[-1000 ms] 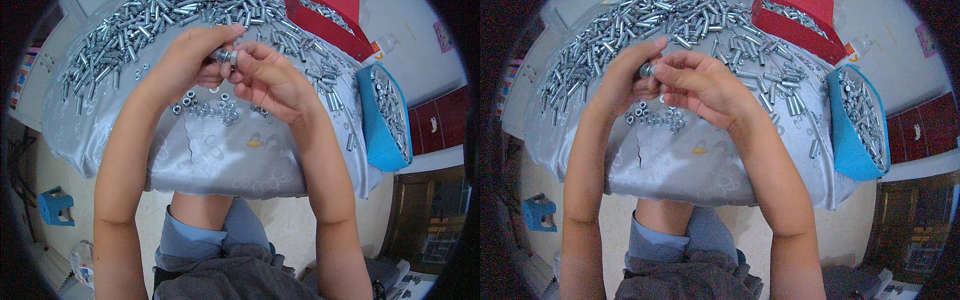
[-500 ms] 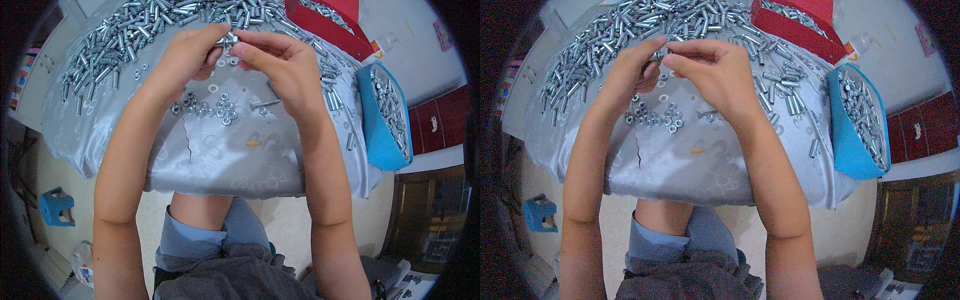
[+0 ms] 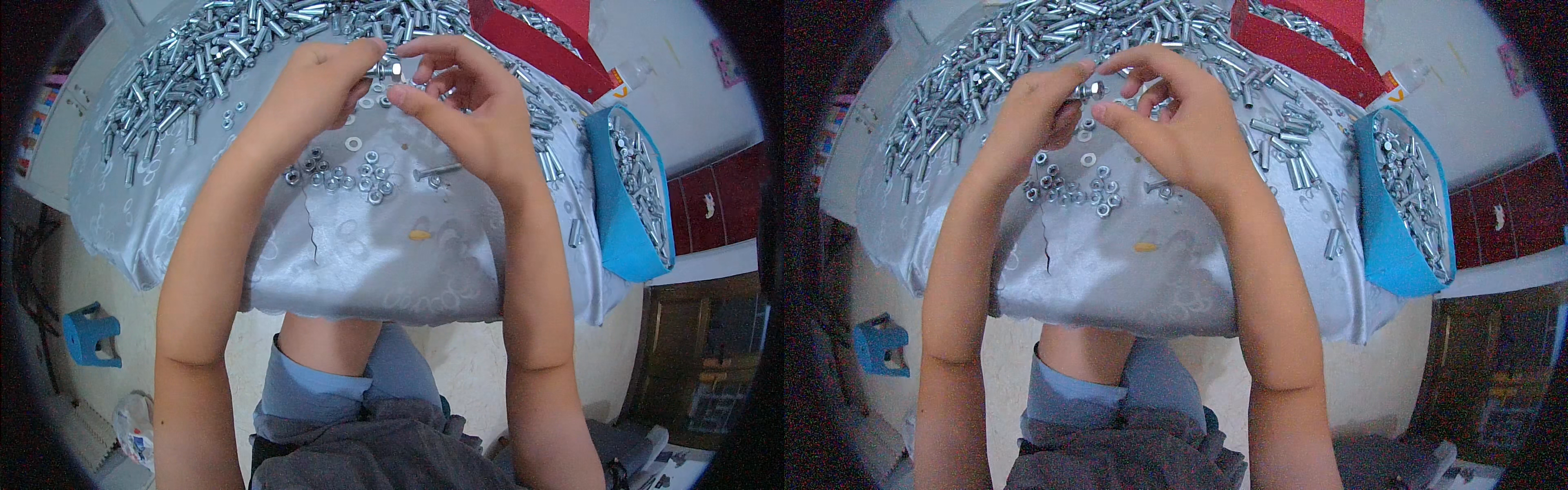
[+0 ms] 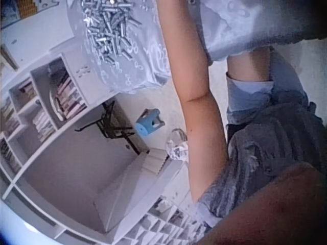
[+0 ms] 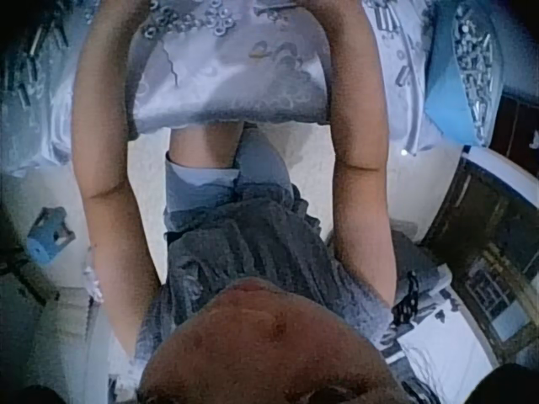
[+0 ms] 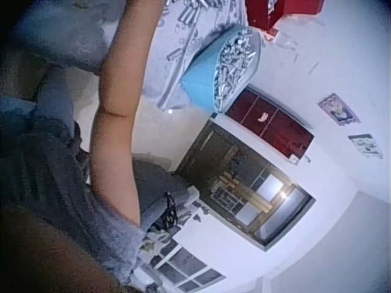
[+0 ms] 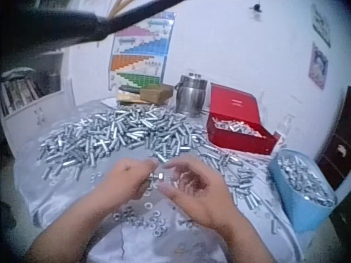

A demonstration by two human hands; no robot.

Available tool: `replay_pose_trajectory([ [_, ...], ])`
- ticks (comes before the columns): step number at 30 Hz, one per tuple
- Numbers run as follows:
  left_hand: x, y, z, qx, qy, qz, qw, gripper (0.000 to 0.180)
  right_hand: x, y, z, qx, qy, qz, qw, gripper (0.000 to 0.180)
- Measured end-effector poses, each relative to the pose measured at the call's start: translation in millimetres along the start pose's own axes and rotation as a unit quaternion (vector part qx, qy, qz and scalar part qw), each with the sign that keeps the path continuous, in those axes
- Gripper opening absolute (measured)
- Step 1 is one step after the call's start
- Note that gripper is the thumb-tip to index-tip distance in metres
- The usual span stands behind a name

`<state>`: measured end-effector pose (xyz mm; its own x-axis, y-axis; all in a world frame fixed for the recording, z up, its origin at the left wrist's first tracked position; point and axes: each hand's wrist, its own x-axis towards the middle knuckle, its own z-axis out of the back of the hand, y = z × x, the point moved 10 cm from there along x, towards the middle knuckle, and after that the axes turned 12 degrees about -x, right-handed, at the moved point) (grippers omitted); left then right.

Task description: The person assembles metal fasteners by hand, picking up cylindrical metal pieces and small washers from a table covered with a white cloth. They thread the washers onto the cylinders and place the assembled units into a blue plastic container. The person also sorts loose fasteners into a red box.

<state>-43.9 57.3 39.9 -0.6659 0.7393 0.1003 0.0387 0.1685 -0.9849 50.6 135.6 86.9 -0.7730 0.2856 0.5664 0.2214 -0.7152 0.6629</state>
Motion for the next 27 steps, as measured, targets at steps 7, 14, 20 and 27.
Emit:
replay_pose_trajectory([
  [7, -0.3, -2.4, -1.4, 0.001, 0.021, -0.015, 1.000, 0.040, -4.7, 6.6, -5.8, -0.148, 0.076, 0.006, 0.986, 0.027],
  [14, -3.1, -4.0, -6.4, -0.007, 0.020, -0.012, 1.000, 0.040, -1.3, 18.4, 3.8, -0.115, 0.007, 0.076, 0.990, 0.021],
  [20, -2.9, -3.6, -5.6, 0.010, 0.027, -0.026, 0.999, 0.038, -3.0, 10.6, 4.2, -0.195, 0.063, 0.022, 0.978, 0.022],
  [27, -2.3, -0.7, -9.6, 0.002, 0.052, -0.020, 0.998, 0.036, -4.2, 30.4, 5.7, -0.208, 0.020, 0.193, 0.959, 0.023],
])
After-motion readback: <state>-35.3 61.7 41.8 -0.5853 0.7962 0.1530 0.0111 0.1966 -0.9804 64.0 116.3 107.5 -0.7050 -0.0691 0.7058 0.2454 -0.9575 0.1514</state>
